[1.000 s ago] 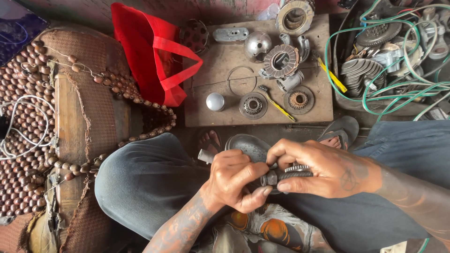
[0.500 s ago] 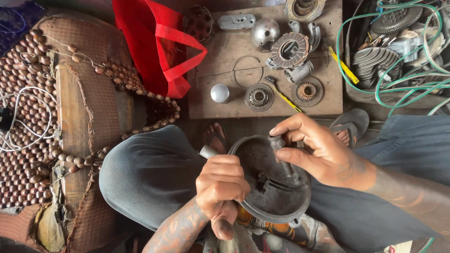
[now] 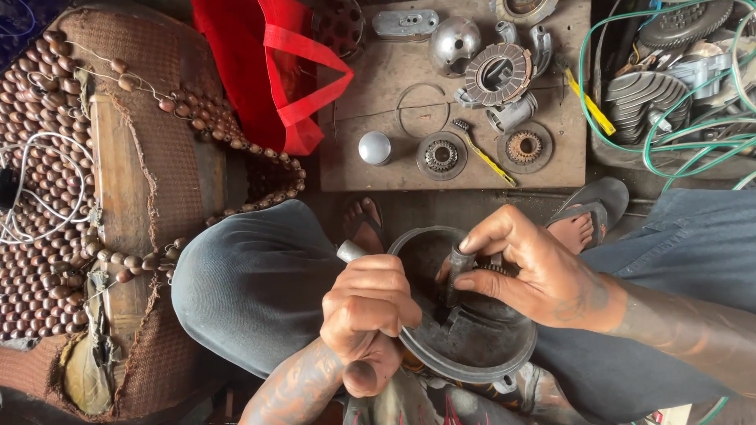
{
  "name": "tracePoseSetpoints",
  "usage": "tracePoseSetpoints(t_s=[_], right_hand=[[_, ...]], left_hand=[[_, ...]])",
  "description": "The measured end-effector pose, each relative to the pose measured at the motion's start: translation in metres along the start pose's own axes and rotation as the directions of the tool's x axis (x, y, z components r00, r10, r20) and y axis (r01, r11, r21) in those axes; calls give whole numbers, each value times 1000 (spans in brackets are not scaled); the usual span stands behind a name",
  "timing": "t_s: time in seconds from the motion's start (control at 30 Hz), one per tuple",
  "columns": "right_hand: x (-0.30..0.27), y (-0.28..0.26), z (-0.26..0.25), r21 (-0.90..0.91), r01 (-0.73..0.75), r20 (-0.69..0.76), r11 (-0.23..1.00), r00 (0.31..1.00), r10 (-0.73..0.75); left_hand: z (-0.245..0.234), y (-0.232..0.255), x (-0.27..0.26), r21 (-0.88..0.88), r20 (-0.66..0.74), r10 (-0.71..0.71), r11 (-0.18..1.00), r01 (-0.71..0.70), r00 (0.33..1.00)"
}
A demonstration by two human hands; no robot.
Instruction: The person cleans the inside and outside of a metal housing using a small brush. They then pick up a threaded shaft with a gear and insert it into the housing, rotating it to test the fit.
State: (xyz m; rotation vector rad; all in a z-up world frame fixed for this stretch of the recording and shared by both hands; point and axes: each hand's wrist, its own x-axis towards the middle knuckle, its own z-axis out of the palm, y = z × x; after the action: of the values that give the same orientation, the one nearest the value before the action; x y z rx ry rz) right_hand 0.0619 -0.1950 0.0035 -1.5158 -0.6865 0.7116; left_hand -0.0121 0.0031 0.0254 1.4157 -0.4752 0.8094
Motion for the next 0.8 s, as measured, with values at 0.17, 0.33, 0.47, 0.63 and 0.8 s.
tracePoseSetpoints(t_s=[0.17, 0.33, 0.47, 0.63, 0.8], right_hand=[[8, -21, -6, -26, 162, 184, 986, 971, -155], [11, -23, -15, -250, 291, 302, 924, 930, -211], [10, -27, -24, -324, 368, 395, 871, 890, -229], [6, -41, -37, -419, 370, 304, 829, 918, -256], [4, -36, -54, -458, 334, 238, 824, 939, -248]], left_hand=[[0, 3, 4, 6, -70, 24, 1000, -24, 997], [-2, 3, 3, 10, -16, 41, 999, -41, 999], [-4, 5, 3, 25, -4, 30, 999, -30, 1000], [-8, 7, 6, 37, -48, -15, 999, 16, 999], [-10, 6, 7, 58, -129, -50, 997, 57, 990]])
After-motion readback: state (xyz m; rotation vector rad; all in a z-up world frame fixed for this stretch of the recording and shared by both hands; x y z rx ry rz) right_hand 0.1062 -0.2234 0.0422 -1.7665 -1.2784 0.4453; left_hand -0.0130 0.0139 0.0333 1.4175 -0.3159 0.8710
